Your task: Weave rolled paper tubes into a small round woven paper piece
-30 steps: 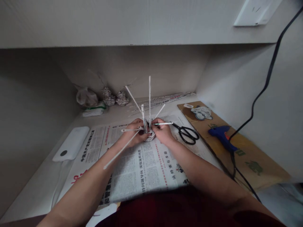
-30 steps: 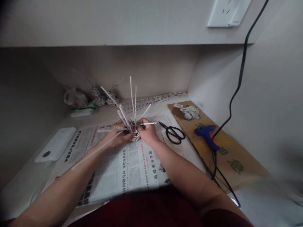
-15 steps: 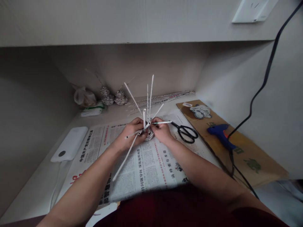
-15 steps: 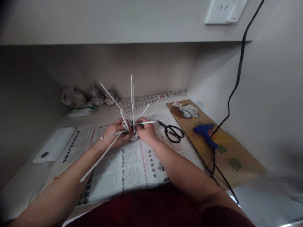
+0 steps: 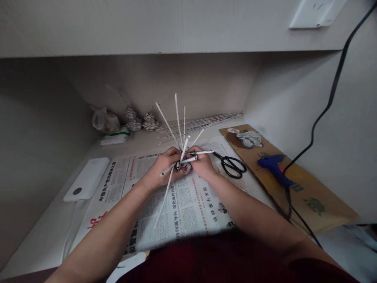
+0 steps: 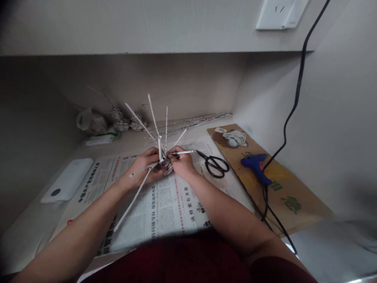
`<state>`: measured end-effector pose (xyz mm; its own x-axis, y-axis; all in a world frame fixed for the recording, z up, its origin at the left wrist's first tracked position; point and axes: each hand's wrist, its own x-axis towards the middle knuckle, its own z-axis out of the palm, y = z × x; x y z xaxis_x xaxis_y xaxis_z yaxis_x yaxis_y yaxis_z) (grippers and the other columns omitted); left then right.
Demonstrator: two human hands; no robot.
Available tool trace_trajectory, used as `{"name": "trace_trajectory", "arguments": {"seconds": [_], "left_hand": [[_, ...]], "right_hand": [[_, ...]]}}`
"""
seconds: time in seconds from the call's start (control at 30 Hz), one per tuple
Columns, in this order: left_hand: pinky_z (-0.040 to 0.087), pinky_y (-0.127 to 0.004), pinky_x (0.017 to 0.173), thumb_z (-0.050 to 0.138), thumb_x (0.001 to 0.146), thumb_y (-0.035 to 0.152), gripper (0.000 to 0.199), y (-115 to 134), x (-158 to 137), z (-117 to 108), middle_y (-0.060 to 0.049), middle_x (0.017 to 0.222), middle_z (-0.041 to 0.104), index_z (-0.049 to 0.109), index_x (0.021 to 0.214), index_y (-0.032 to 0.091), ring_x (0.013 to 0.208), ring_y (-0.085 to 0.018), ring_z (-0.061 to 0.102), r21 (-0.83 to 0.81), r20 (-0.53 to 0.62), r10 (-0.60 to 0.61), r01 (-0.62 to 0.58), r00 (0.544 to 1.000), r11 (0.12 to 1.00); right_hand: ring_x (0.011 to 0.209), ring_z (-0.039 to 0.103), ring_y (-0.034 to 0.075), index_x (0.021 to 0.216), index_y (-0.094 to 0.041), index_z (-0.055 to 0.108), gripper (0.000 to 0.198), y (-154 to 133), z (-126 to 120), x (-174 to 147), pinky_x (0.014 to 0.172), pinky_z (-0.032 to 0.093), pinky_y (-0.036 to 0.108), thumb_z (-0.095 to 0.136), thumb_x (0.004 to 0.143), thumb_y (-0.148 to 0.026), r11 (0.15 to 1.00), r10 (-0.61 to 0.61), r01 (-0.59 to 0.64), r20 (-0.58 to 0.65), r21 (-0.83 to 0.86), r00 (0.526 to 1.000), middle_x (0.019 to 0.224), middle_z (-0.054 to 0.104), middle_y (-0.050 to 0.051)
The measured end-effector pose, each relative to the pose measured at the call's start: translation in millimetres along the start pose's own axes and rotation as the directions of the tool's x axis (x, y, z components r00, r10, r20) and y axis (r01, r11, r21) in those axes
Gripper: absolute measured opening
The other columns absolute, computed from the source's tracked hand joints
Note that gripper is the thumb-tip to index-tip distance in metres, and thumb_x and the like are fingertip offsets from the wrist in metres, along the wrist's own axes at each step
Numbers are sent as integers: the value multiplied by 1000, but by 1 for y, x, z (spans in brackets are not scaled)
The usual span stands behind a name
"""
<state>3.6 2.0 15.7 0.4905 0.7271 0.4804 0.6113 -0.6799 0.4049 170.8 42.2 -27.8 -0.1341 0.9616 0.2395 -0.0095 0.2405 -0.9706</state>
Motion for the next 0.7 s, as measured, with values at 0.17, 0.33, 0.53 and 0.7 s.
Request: {"name": "trace_trajectory", "arguments": {"seconds": [0.17,0.33,0.53,0.7], "left_hand": [[50,-29,81,66,76,17,13,-4,-1,0,-7,96,61,68,89,19,88,-20,62,-25,14,4,-4,1000,1000],[50,-29,80,67,75,18,13,-5,-1,2,-8,95,63,70,88,20,88,-20,63,-31,-3,-23,23,1000,999],[51,-33,80,71,80,26,5,-5,1,-2,-8,92,67,71,82,21,86,-21,64,-183,-50,-98,87,994,979],[51,-37,81,66,86,35,16,-13,2,-3,-8,86,68,71,84,19,85,-23,64,-297,-33,-217,198,976,934]], "right_hand": [[63,56,14,74,-22,60,10,-2,0,1,62,45,25,63,72,-32,999,17,-18,23,48,1000,67,60,-4],[65,56,14,74,-23,60,12,-4,0,0,61,45,25,63,72,-34,999,29,-30,27,39,999,67,60,-3],[68,58,15,76,-23,61,8,2,-2,1,65,45,26,61,75,-31,1000,4,-4,8,-26,1000,70,62,-4],[70,60,15,78,-23,63,9,2,-2,2,68,46,27,61,75,-31,999,17,-17,0,-41,1000,72,65,-3]]}}
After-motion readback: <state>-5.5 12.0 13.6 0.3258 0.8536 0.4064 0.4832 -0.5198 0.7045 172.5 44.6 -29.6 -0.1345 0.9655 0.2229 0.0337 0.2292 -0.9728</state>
